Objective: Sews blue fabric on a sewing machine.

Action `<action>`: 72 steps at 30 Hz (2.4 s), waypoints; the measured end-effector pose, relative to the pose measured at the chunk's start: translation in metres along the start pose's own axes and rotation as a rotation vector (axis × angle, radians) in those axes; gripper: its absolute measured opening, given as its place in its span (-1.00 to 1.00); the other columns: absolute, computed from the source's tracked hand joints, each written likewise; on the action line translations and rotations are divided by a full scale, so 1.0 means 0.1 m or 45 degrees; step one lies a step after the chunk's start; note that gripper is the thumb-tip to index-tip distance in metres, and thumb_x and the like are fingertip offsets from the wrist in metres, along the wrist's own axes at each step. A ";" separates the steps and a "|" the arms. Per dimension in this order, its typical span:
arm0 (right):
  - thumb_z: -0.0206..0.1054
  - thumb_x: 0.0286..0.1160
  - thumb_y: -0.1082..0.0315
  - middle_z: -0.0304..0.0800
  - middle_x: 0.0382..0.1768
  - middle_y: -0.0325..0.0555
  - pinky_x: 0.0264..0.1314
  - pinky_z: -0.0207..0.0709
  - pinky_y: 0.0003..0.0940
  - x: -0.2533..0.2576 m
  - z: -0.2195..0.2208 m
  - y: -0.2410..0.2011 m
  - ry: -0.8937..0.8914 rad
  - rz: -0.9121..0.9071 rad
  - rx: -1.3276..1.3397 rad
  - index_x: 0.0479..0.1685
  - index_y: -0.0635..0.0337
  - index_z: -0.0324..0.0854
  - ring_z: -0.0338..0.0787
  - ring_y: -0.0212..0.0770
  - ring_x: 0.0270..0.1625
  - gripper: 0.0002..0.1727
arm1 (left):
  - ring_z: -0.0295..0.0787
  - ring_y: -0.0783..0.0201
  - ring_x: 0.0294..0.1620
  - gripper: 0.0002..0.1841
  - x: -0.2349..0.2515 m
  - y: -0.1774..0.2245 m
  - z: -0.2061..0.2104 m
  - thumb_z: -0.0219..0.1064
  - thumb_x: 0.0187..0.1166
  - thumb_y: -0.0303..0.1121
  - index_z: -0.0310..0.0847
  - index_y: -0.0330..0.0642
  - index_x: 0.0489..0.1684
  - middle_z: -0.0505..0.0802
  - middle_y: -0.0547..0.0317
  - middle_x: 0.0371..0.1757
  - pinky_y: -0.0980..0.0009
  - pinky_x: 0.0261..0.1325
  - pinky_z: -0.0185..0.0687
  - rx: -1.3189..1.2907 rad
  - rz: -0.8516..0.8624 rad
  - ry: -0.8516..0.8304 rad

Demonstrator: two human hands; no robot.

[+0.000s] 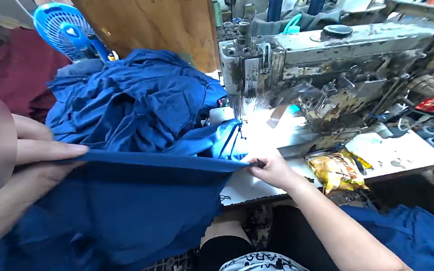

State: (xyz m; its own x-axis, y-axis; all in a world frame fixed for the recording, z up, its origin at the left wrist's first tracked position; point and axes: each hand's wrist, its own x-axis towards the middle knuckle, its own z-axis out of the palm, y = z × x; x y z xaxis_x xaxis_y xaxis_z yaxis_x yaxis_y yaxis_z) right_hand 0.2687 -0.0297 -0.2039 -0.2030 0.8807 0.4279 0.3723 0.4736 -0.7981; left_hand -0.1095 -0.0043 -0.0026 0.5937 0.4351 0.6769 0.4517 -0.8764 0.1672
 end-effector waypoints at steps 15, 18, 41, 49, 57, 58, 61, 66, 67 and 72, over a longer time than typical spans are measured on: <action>0.42 0.48 0.39 0.95 -0.15 -0.14 0.12 0.67 -0.54 -0.03 0.06 0.06 0.015 -0.243 -0.049 -0.22 0.20 0.90 0.86 -0.46 -0.04 -0.86 | 0.68 0.52 -0.35 -0.87 0.38 -0.06 0.87 0.28 0.36 -0.26 0.63 0.04 -0.57 0.73 0.44 -0.36 0.53 -0.39 0.61 0.162 0.180 -0.581; 0.41 0.48 0.38 0.94 -0.16 -0.14 0.09 0.66 -0.57 -0.04 0.04 0.05 0.004 -0.237 -0.040 -0.23 0.22 0.89 0.84 -0.48 -0.05 -0.85 | 0.53 0.72 -0.37 -0.89 0.39 -0.06 1.04 0.35 0.32 -0.32 0.55 0.08 -0.57 0.63 0.54 -0.39 0.76 -0.37 0.46 -0.120 0.070 -0.712; 0.40 0.57 0.25 0.87 -0.32 -0.27 -0.22 0.66 -0.66 0.05 -0.03 -0.08 -0.068 0.135 0.144 -0.17 0.20 0.86 0.74 -0.62 -0.37 -0.79 | 0.68 0.39 -0.54 -0.77 0.65 -0.09 1.21 0.32 0.50 -0.17 0.67 0.03 -0.58 0.68 0.40 -0.51 0.33 -0.59 0.53 0.306 0.397 -0.662; 0.44 0.54 0.24 0.85 -0.31 -0.23 -0.19 0.66 -0.62 0.02 0.00 -0.04 -0.053 0.052 0.128 -0.24 0.21 0.87 0.74 -0.57 -0.33 -0.79 | 0.75 0.22 -0.44 -0.87 0.66 -0.29 1.30 0.41 0.33 -0.34 0.71 -0.03 -0.61 0.71 0.30 -0.53 0.13 -0.43 0.61 0.346 0.384 -0.639; 0.42 0.52 0.29 0.86 -0.32 -0.23 -0.21 0.67 -0.62 -0.01 -0.02 -0.03 -0.057 0.029 0.132 -0.25 0.22 0.86 0.75 -0.57 -0.34 -0.81 | 0.70 0.44 -0.39 -0.84 0.56 0.06 1.54 0.24 0.51 -0.34 0.76 0.01 -0.37 0.73 0.37 -0.40 0.44 -0.37 0.65 0.003 0.444 -0.720; 0.43 0.52 0.28 0.86 -0.32 -0.24 -0.21 0.67 -0.62 -0.01 -0.02 -0.03 -0.057 0.040 0.128 -0.25 0.21 0.86 0.75 -0.57 -0.34 -0.81 | 0.72 0.36 -0.42 -0.83 0.58 0.06 1.55 0.24 0.55 -0.35 0.78 -0.03 -0.35 0.74 0.31 -0.39 0.36 -0.44 0.65 0.081 0.477 -0.731; 0.44 0.51 0.27 0.85 -0.32 -0.23 -0.18 0.67 -0.61 0.01 -0.01 -0.04 -0.044 0.053 0.115 -0.26 0.21 0.86 0.74 -0.57 -0.32 -0.81 | 0.73 0.11 -0.52 -0.89 0.69 -0.09 1.53 0.35 0.46 -0.48 0.72 -0.15 -0.47 0.73 0.12 -0.37 0.09 -0.58 0.62 0.298 0.439 -0.719; 0.45 0.50 0.24 0.84 -0.38 -0.22 -0.22 0.65 -0.61 0.01 -0.01 -0.04 -0.008 0.054 0.080 -0.28 0.23 0.85 0.72 -0.57 -0.38 -0.78 | 0.85 0.12 -0.09 -0.83 0.78 -0.35 1.47 0.29 0.41 -0.39 0.85 -0.07 -0.42 0.88 0.22 -0.32 0.00 0.12 0.71 0.224 0.458 -0.673; 0.45 0.50 0.24 0.83 -0.39 -0.23 -0.23 0.65 -0.61 0.01 -0.01 -0.05 -0.008 0.064 0.086 -0.29 0.23 0.85 0.72 -0.57 -0.39 -0.79 | 0.83 0.19 -0.12 -0.84 0.75 -0.27 1.47 0.30 0.41 -0.32 0.83 -0.03 -0.43 0.85 0.27 -0.35 0.06 0.08 0.73 0.170 0.436 -0.667; 0.45 0.48 0.29 0.85 -0.34 -0.23 -0.20 0.66 -0.60 0.01 -0.02 -0.06 -0.012 0.083 0.104 -0.25 0.22 0.86 0.74 -0.57 -0.34 -0.82 | 0.75 0.38 -0.42 -0.82 0.67 0.17 1.49 0.28 0.57 -0.32 0.81 0.02 -0.37 0.78 0.34 -0.34 0.36 -0.44 0.67 0.178 0.455 -0.685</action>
State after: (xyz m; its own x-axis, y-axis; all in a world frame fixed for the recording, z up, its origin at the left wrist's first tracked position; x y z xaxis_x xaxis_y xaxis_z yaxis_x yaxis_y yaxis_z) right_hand 0.2683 -0.0318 -0.1984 -0.1892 0.9095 0.3701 0.3105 0.4129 -0.8562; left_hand 0.0370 0.0412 -0.0608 0.9567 0.1963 0.2151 0.2255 -0.9667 -0.1209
